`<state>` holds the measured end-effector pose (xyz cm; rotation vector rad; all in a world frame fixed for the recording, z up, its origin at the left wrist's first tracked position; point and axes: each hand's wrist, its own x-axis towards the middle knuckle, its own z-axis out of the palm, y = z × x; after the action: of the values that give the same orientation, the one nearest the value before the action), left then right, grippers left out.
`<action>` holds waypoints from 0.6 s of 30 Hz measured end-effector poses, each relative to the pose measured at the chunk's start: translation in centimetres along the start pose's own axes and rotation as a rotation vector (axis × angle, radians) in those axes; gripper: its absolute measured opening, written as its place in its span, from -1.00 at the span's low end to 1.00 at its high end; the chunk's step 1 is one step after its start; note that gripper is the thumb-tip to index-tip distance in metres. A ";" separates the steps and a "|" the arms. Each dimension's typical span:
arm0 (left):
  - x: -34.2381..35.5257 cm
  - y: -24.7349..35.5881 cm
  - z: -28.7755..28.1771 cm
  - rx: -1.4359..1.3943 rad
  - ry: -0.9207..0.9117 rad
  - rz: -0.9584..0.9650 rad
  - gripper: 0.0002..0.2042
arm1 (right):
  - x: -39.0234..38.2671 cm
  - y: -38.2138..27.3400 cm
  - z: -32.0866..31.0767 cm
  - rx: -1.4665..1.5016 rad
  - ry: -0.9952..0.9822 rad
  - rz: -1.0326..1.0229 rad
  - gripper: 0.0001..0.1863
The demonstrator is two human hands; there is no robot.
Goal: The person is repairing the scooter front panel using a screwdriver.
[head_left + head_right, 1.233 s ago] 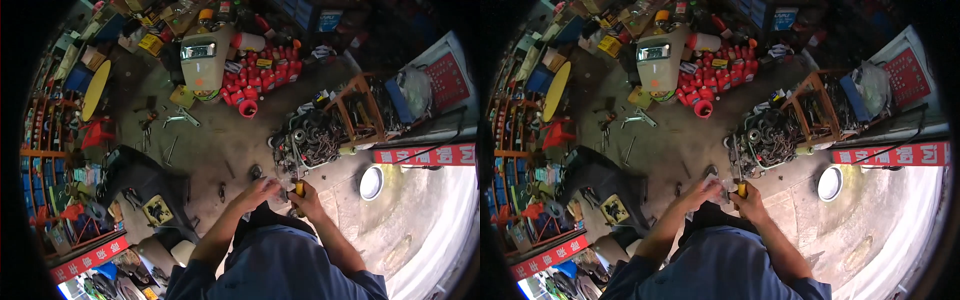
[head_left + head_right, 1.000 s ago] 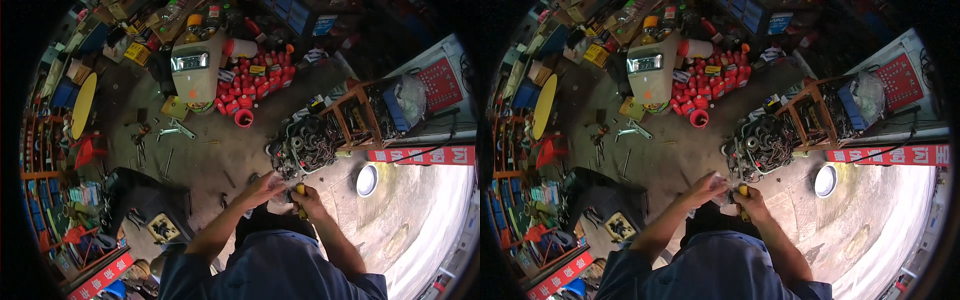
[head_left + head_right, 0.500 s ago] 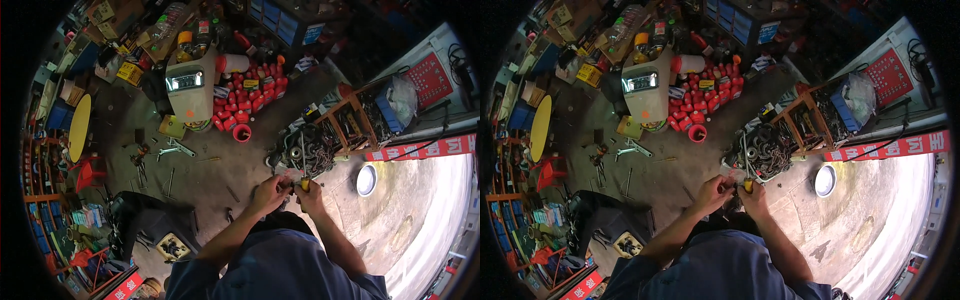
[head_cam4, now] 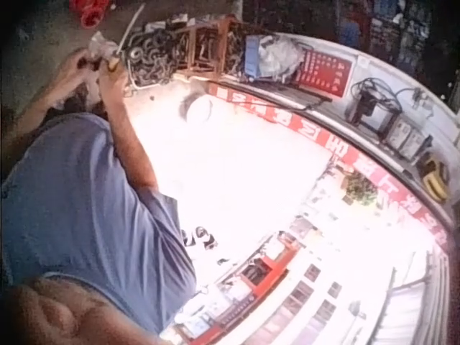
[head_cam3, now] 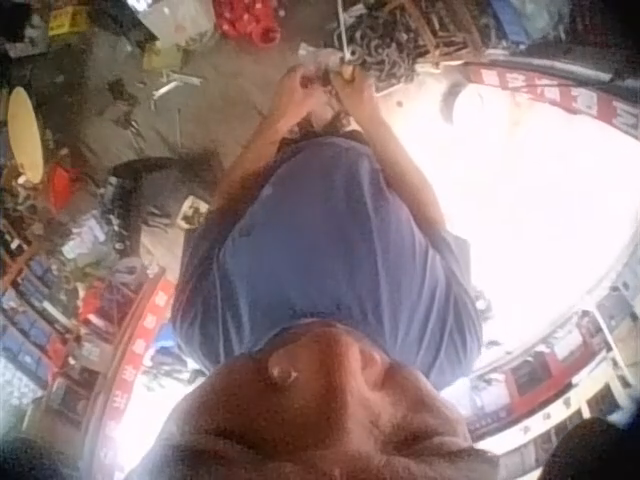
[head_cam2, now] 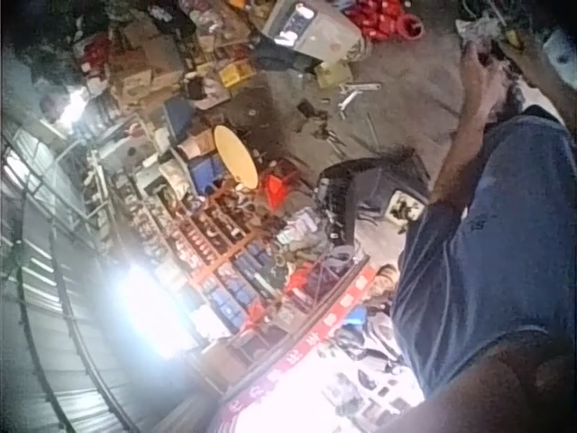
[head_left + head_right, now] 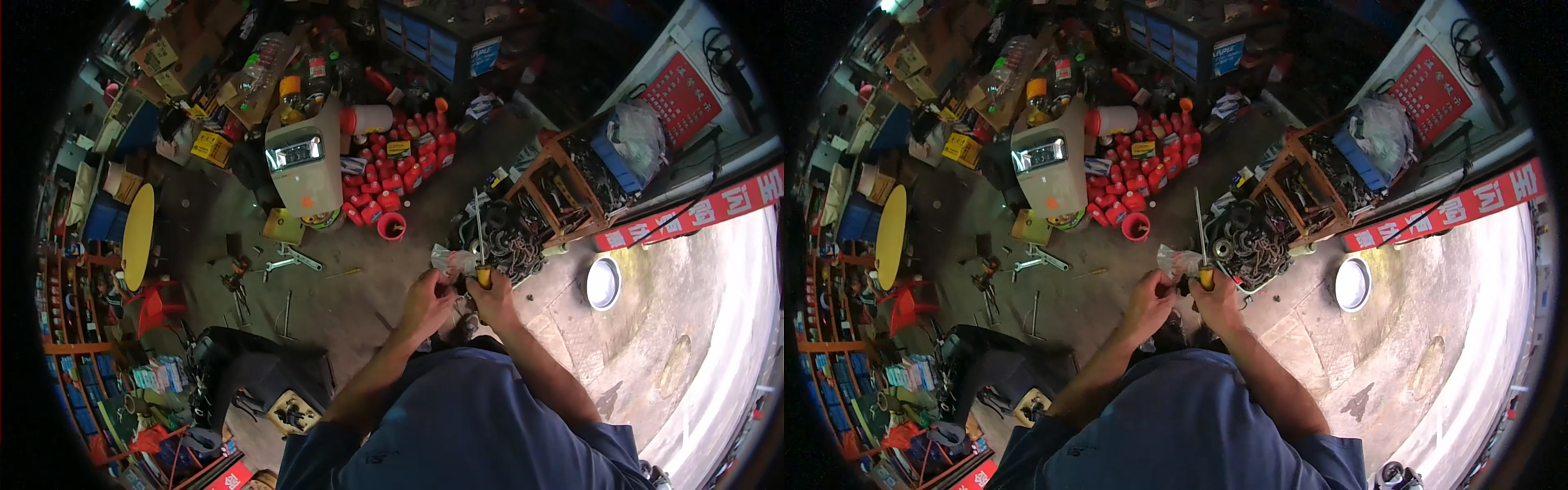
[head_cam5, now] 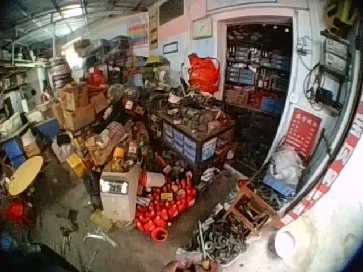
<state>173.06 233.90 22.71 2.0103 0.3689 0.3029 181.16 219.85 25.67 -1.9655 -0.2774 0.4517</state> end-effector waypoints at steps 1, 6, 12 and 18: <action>0.0 0.0 0.2 -0.053 -0.003 -0.046 -0.85 | 0.0 0.2 -0.2 0.063 -0.004 0.073 -0.81; -0.3 2.2 1.2 -0.124 -0.010 -0.107 -0.90 | -0.3 0.5 -1.3 0.112 0.068 0.094 -0.80; -0.3 2.2 2.8 -0.192 0.081 -0.150 -0.92 | -0.1 1.4 -2.8 0.376 -0.028 0.096 -0.83; -0.2 4.2 3.1 0.029 0.018 0.016 -0.89 | 0.6 3.2 -3.1 0.593 -0.029 0.232 -0.83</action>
<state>174.61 229.48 25.12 2.0412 0.3709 0.3275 183.05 216.20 23.78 -1.4124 0.0695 0.6303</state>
